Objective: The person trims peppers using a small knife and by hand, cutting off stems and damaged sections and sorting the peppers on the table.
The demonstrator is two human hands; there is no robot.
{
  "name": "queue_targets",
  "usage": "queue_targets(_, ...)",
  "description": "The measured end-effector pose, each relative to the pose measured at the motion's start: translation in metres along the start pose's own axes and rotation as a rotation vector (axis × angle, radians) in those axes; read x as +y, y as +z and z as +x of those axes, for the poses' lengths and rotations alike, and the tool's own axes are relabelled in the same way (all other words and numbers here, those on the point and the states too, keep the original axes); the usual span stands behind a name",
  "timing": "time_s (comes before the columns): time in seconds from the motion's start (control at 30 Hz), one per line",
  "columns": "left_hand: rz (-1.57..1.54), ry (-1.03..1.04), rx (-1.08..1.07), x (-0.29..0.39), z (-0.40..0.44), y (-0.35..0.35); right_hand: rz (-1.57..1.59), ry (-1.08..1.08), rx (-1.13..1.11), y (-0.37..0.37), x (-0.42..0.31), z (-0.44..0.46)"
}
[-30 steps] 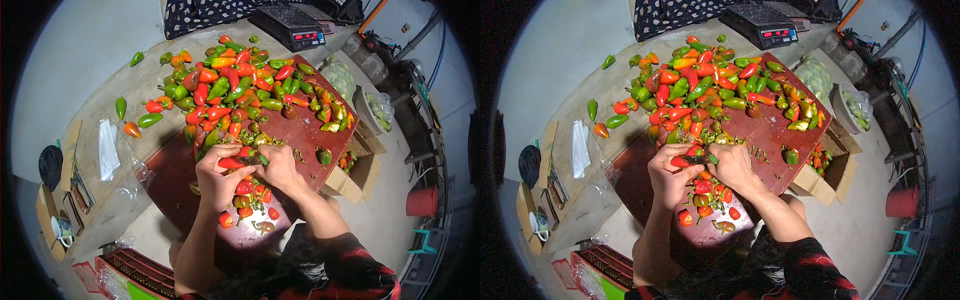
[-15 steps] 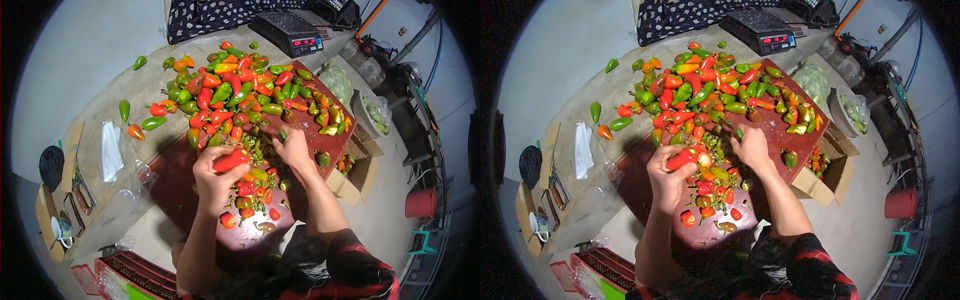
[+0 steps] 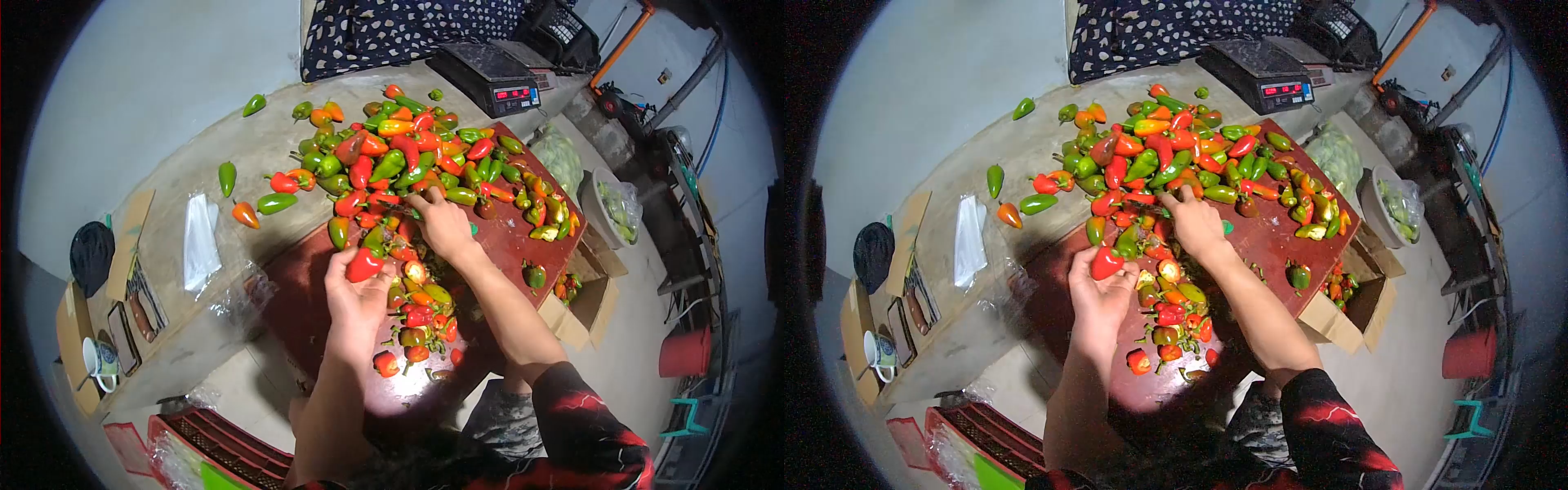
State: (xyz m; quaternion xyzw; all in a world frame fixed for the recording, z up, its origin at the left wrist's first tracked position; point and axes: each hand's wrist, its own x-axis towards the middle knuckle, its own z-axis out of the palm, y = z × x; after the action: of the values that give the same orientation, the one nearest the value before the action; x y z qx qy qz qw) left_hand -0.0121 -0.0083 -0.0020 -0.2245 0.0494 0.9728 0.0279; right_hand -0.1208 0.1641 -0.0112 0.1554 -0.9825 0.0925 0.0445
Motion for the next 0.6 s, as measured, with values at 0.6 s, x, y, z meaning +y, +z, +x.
queue_targets(0.6, 1.233, -0.033, -0.322, -0.03, -0.004, 0.005, 1.232, 0.149, -0.04, -0.023, 0.023, -0.09)
